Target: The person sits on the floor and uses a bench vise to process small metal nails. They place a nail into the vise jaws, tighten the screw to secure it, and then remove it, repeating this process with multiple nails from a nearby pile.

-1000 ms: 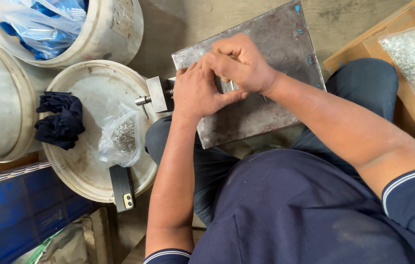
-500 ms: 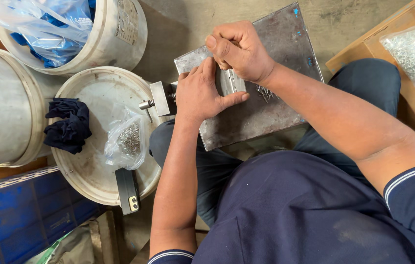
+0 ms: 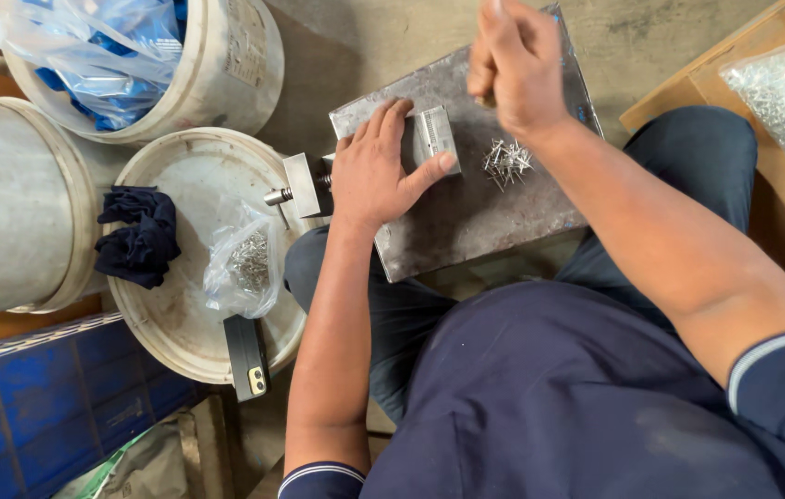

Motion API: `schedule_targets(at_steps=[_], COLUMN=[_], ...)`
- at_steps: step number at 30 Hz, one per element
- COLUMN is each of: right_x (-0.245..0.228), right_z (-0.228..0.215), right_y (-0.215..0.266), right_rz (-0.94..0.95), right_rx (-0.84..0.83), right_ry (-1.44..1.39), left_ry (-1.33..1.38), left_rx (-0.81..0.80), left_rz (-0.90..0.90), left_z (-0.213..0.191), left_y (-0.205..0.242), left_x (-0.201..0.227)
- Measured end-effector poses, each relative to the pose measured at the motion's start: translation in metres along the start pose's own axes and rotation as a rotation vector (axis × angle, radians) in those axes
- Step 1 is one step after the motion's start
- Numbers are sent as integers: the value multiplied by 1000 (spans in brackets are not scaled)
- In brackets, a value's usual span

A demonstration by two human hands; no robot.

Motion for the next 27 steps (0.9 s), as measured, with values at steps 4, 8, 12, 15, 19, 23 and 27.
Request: schedule_targets(at_steps=[4,8,12,15,19,23,27], right_x=[8,25,27,19,-6,-31,-54], right_z=[-35,-52,-56,-58,-62,-59,-41], right_y=[20,25,35,43,60,63,54], right_rz=[-37,-30,-93,-145,-373,-274,-240], right_rx=[-67,-74,-117,-119,-98,-138,-193], right_ry=[247,364,399,654,1053,1160,1034], left_ry=[689,1363,1395,1263,1186,1307,1489], left_rx=[309,328,249,202,149,144,224], left_rz=[28,116,84,123,121,146,118], left_z=[21,50,51,48,46,45,50], left_y=[2,-5,-11,-8,-5,-8,-10], left_x=[14,23,18,20,24,21,13])
Point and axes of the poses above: each hand's wrist, its own y-axis away from the middle knuckle, its own z-axis out of the palm, x = y × z, the point moved 1 cm from there along -y, towards the middle knuckle, and after that the axes turned 7 degrees about y, right-handed, at the moved point
